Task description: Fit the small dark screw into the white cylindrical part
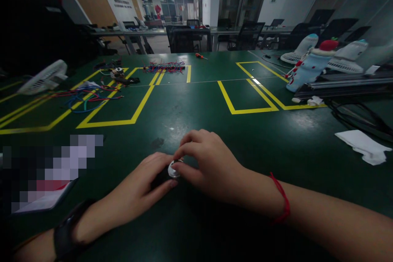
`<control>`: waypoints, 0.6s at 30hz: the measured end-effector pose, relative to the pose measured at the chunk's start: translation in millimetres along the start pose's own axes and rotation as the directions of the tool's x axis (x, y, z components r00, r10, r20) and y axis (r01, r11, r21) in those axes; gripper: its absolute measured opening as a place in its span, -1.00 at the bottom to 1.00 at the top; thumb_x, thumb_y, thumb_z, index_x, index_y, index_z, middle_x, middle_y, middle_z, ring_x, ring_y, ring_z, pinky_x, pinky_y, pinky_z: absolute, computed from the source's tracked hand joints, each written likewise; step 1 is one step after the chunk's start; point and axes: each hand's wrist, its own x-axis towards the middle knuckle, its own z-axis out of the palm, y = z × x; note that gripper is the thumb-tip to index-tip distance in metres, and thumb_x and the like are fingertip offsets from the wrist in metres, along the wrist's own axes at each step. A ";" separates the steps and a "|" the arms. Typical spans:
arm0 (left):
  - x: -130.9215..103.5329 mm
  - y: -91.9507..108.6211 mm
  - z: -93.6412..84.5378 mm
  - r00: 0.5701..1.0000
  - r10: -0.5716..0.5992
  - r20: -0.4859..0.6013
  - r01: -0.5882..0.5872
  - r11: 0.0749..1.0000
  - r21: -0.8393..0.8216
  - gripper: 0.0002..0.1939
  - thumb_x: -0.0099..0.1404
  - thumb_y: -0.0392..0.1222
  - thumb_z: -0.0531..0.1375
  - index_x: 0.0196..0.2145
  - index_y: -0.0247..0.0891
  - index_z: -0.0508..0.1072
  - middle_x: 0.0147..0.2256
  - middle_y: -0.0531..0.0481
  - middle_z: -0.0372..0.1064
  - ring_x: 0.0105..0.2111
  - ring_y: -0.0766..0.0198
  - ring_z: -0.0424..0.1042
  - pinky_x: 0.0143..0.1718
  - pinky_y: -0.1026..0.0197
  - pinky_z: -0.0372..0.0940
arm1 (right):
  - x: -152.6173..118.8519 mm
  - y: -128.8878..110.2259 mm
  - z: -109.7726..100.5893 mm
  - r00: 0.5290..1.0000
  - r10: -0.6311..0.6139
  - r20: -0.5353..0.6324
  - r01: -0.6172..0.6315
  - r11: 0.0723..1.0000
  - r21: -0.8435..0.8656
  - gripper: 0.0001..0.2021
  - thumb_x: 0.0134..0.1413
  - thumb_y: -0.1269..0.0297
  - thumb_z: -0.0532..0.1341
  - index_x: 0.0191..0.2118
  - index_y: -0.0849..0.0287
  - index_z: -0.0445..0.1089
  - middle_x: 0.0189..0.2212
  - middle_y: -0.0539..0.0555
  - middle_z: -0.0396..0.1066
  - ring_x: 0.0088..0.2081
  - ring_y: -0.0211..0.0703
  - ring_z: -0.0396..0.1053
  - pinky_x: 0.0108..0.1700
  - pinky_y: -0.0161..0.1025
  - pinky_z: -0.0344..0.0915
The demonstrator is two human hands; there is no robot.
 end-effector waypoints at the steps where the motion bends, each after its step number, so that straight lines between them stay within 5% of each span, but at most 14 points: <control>1: 0.0 -0.2 0.0 1.000 0.001 0.001 -0.001 1.000 0.001 -0.65 0.35 -0.21 0.19 0.07 -0.11 0.25 -0.01 0.00 0.33 -0.02 0.13 0.30 0.05 0.03 0.20 | -0.6 0.4 -0.1 1.000 -0.003 -0.001 0.003 1.000 -0.002 -0.90 0.11 0.29 0.28 -0.23 0.13 0.49 -0.17 0.08 0.40 -0.14 -0.09 0.33 -0.08 -0.11 0.24; 10: -0.2 0.2 0.7 1.000 0.014 0.001 -0.014 1.000 0.000 -0.67 0.35 -0.24 0.18 0.04 -0.09 0.25 -0.01 0.02 0.33 -0.02 0.14 0.29 0.05 0.03 0.19 | -1.3 -6.7 -3.6 0.998 -0.049 0.042 0.053 0.994 -0.092 -0.86 0.11 0.26 0.27 -0.21 0.09 0.52 -0.14 0.08 0.40 -0.15 -0.06 0.33 -0.10 -0.08 0.21; 14: 0.9 0.6 0.2 1.000 0.006 -0.008 -0.006 1.000 -0.002 -0.65 0.34 -0.24 0.19 0.05 -0.08 0.25 -0.02 0.02 0.33 -0.02 0.14 0.30 0.04 0.04 0.20 | -4.2 -6.1 -10.1 1.000 0.017 0.022 -0.019 0.994 0.111 -0.79 0.08 0.29 0.28 -0.14 0.13 0.48 -0.08 0.10 0.36 -0.11 -0.09 0.34 -0.06 -0.14 0.25; 18: 1.6 2.3 -1.4 1.000 -0.004 0.011 0.004 1.000 0.001 -0.64 0.36 -0.21 0.18 0.08 -0.05 0.25 -0.01 0.04 0.33 -0.02 0.15 0.30 0.05 0.05 0.19 | -18.8 12.2 -15.0 0.972 0.235 0.020 -0.228 0.912 0.341 -0.86 0.14 0.27 0.24 -0.19 0.15 0.45 -0.22 0.07 0.41 -0.20 -0.15 0.36 -0.16 -0.21 0.29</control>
